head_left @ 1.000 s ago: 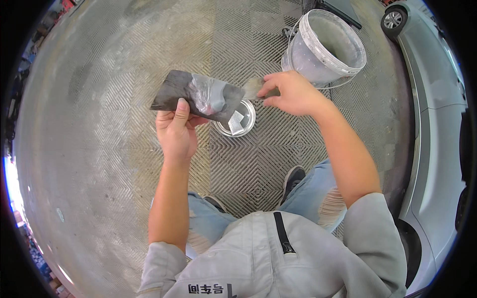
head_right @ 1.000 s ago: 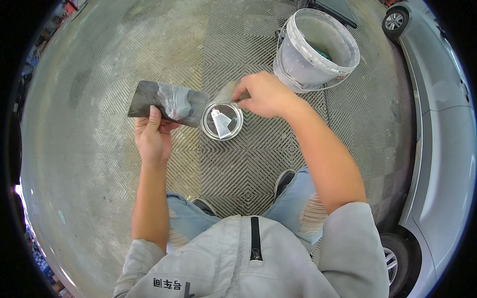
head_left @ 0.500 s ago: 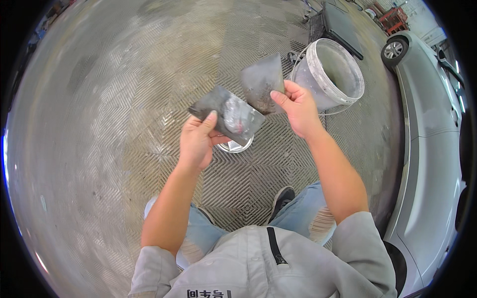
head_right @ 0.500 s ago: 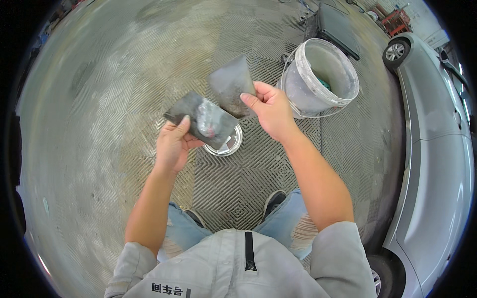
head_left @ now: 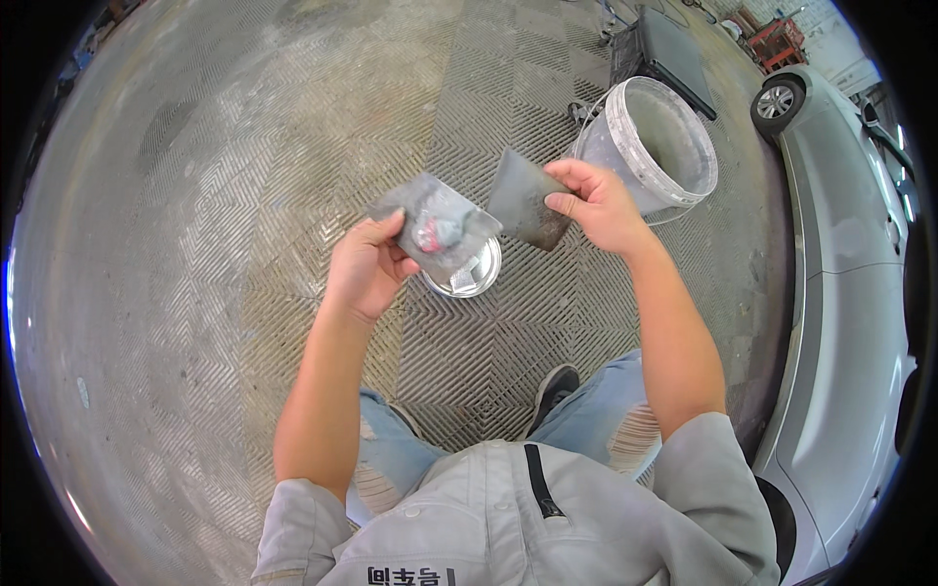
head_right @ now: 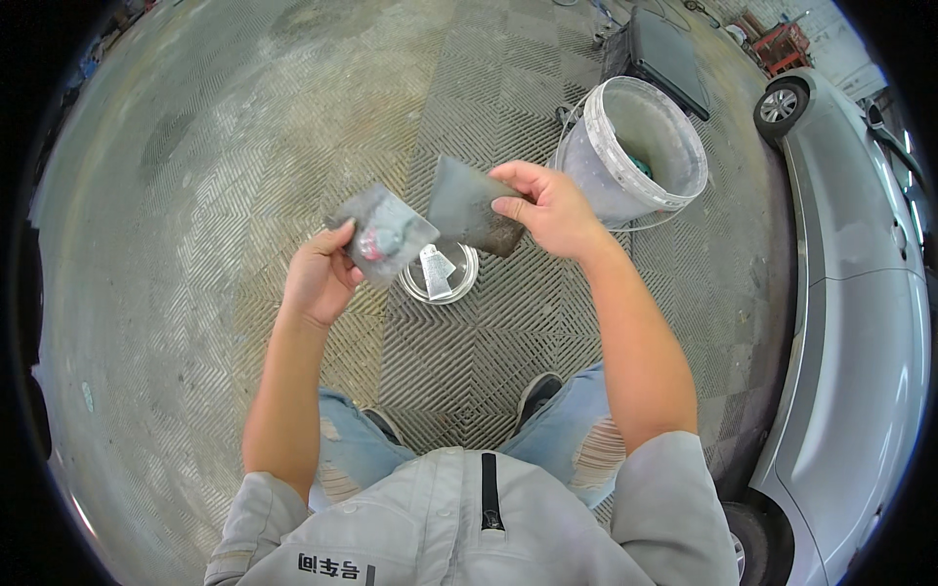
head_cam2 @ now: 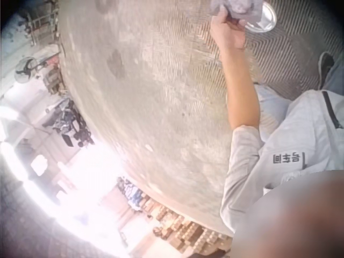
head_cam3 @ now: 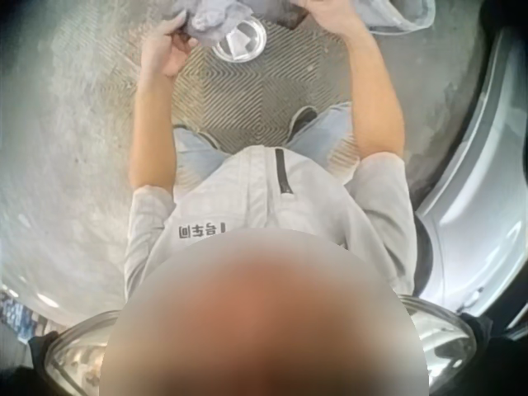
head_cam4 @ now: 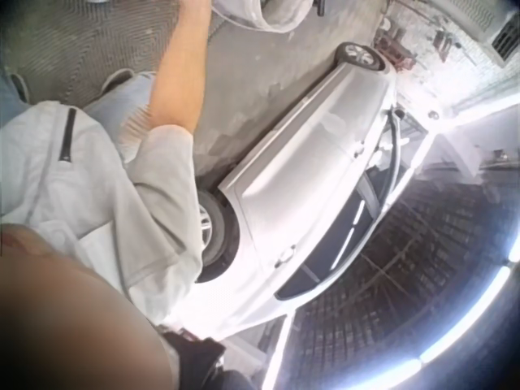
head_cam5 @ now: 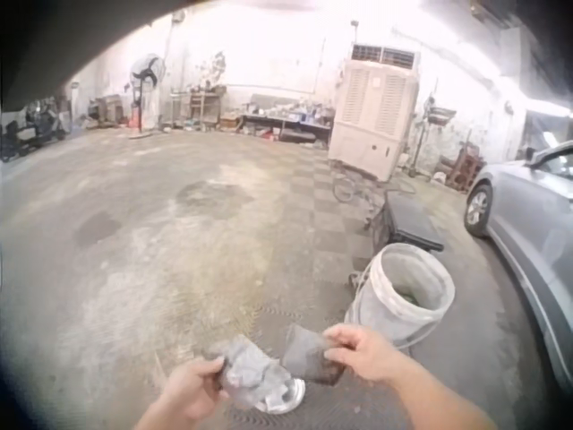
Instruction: The person sits on the floor and uses a sanding block to sand the side panel of a silver car, focusing on the area around the door handle and wheel arch. The person repeatedly rubs the sanding block over the surface to smooth it.
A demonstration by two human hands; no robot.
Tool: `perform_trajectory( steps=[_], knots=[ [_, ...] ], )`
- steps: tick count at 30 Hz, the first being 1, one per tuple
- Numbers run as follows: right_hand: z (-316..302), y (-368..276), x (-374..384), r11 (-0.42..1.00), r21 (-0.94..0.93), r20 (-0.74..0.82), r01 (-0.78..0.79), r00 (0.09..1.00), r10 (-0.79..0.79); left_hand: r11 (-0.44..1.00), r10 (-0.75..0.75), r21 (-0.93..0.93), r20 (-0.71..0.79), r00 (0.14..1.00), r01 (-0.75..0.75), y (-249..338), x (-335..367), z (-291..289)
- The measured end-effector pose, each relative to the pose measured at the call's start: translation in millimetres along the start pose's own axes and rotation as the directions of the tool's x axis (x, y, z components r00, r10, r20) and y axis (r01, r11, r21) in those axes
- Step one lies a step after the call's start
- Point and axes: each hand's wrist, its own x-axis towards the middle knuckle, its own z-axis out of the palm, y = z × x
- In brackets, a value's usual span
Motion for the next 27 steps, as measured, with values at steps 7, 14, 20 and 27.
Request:
perform_trajectory(
  steps=[7,14,20,27],
  knots=[
    [-2.7,2.0,-5.0,0.984,-0.144,0.2,-0.101,0.971,0.129,0.994,0.011,-0.111,0.083,0.997,-0.001,2.1,-3.8,1.1],
    [7.8,-0.1,-2.4,0.888,0.418,0.266,-0.193,0.96,0.084,0.981,0.194,-0.028,0.258,0.946,-0.193,-7.6,-9.8,11.6],
    [18.6,3.3,-1.5,0.919,0.313,0.331,-0.242,0.934,0.133,0.941,0.324,-0.008,0.297,0.898,-0.337,-22.8,-16.0,20.7],
    [3.4,9.8,8.4,0.954,-0.075,-0.079,-0.289,0.956,0.283,0.921,0.38,-0.011,0.25,0.891,-0.39,-10.3,-15.7,15.1]
  ],
)
